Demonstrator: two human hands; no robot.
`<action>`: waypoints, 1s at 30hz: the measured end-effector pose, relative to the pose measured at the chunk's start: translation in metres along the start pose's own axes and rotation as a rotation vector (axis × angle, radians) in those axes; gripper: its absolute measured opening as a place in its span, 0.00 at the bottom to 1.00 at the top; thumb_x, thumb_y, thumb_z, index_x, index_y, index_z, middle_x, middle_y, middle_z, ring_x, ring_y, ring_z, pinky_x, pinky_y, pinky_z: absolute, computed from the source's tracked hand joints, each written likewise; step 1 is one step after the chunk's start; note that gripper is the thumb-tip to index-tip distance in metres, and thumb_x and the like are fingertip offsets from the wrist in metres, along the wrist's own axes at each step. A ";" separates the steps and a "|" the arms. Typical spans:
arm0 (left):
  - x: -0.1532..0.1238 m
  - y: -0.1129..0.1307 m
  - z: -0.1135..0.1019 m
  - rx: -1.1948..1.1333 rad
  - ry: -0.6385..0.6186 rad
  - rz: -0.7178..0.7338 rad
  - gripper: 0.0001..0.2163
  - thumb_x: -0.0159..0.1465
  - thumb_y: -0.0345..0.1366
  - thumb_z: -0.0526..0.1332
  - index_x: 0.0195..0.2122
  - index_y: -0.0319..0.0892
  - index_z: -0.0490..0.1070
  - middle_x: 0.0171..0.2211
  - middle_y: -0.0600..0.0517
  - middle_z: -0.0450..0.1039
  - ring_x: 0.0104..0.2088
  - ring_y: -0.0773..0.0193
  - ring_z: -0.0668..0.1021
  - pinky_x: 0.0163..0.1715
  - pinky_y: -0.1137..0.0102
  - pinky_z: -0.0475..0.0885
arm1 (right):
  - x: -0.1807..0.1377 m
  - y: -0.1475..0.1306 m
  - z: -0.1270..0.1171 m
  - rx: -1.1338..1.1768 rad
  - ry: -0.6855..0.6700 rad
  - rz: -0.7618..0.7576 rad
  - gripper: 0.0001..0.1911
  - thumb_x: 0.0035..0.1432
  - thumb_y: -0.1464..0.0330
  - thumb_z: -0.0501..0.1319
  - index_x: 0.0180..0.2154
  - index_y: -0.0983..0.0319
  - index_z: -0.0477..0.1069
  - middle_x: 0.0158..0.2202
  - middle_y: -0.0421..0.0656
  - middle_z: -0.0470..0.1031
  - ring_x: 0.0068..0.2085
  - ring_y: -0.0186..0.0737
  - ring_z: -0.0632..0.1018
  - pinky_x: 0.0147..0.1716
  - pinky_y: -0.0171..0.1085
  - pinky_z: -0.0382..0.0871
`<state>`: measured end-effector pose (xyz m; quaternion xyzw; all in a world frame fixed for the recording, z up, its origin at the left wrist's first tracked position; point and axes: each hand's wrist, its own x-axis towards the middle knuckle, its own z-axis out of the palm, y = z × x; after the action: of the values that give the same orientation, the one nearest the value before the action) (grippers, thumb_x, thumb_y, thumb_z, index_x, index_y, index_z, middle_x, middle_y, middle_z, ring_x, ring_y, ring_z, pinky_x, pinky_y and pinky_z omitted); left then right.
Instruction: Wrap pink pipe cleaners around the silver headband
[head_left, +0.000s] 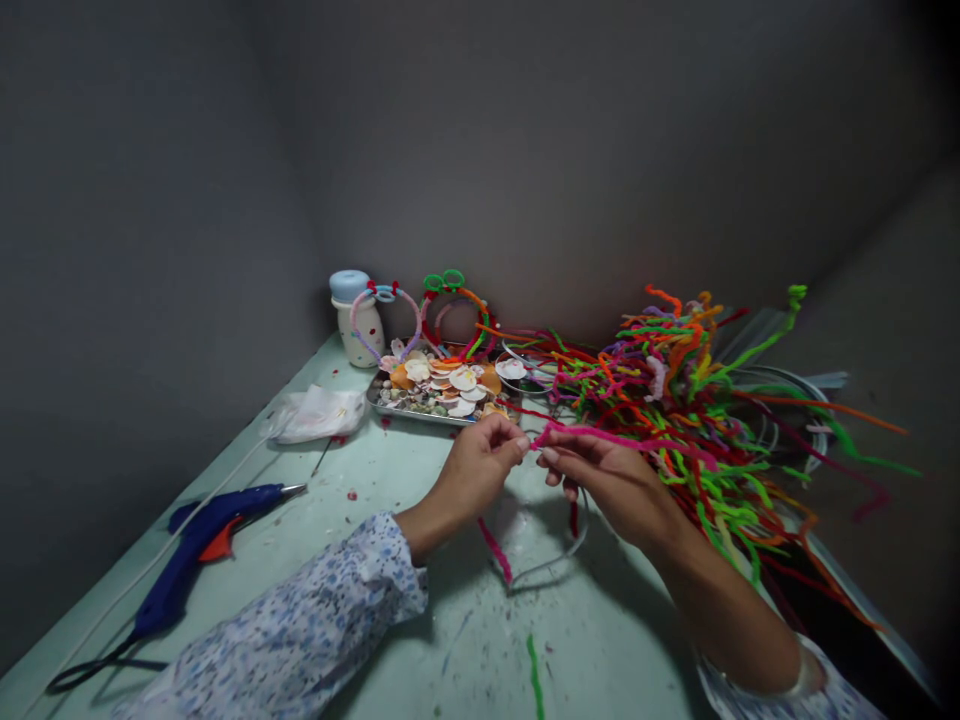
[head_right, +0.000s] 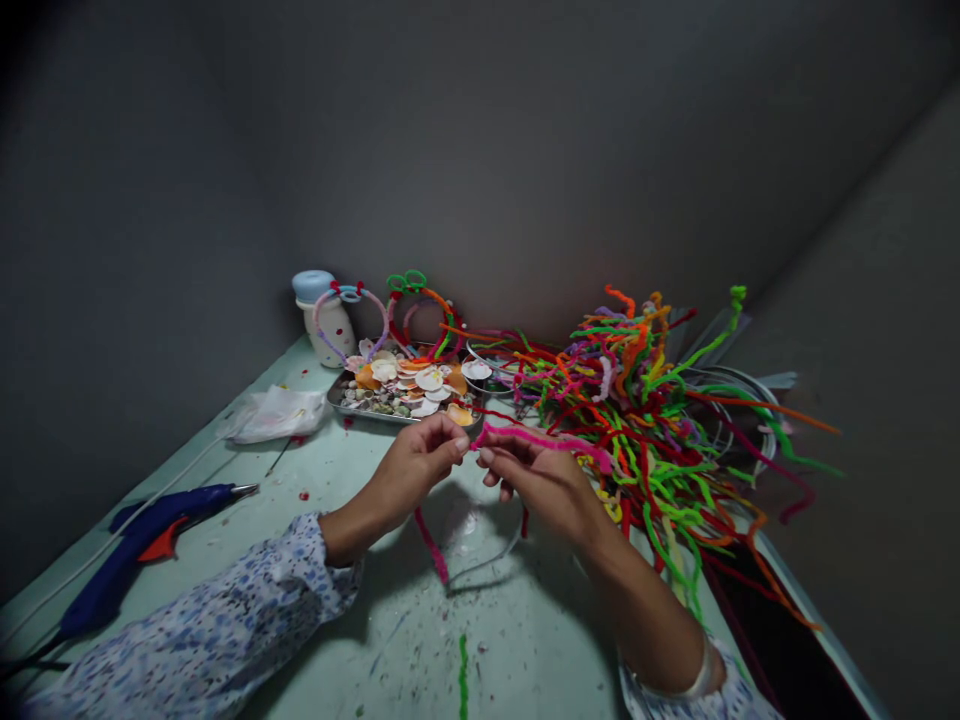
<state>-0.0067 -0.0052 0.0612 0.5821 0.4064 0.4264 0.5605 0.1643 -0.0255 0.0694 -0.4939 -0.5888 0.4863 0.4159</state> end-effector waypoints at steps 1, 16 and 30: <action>0.000 0.000 0.000 0.003 0.002 -0.004 0.07 0.57 0.37 0.59 0.29 0.39 0.64 0.22 0.58 0.60 0.21 0.73 0.60 0.23 0.75 0.55 | 0.000 0.000 0.000 -0.005 -0.012 -0.008 0.13 0.53 0.60 0.64 0.37 0.61 0.75 0.29 0.41 0.75 0.28 0.34 0.75 0.23 0.30 0.66; 0.002 -0.006 -0.002 0.059 0.021 -0.003 0.06 0.56 0.37 0.59 0.29 0.39 0.66 0.21 0.58 0.61 0.21 0.73 0.61 0.23 0.75 0.56 | 0.001 0.000 0.002 -0.103 0.014 -0.015 0.13 0.53 0.61 0.62 0.36 0.62 0.75 0.27 0.41 0.76 0.26 0.36 0.75 0.23 0.32 0.68; 0.004 -0.002 -0.005 0.063 0.027 -0.064 0.07 0.54 0.38 0.61 0.27 0.39 0.67 0.20 0.57 0.62 0.21 0.72 0.62 0.22 0.75 0.56 | 0.002 0.008 0.003 -0.323 0.045 -0.198 0.10 0.56 0.64 0.60 0.38 0.59 0.76 0.29 0.42 0.78 0.30 0.41 0.78 0.28 0.36 0.69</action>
<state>-0.0098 0.0006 0.0596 0.5804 0.4455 0.4030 0.5498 0.1626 -0.0236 0.0613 -0.5045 -0.6954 0.3311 0.3902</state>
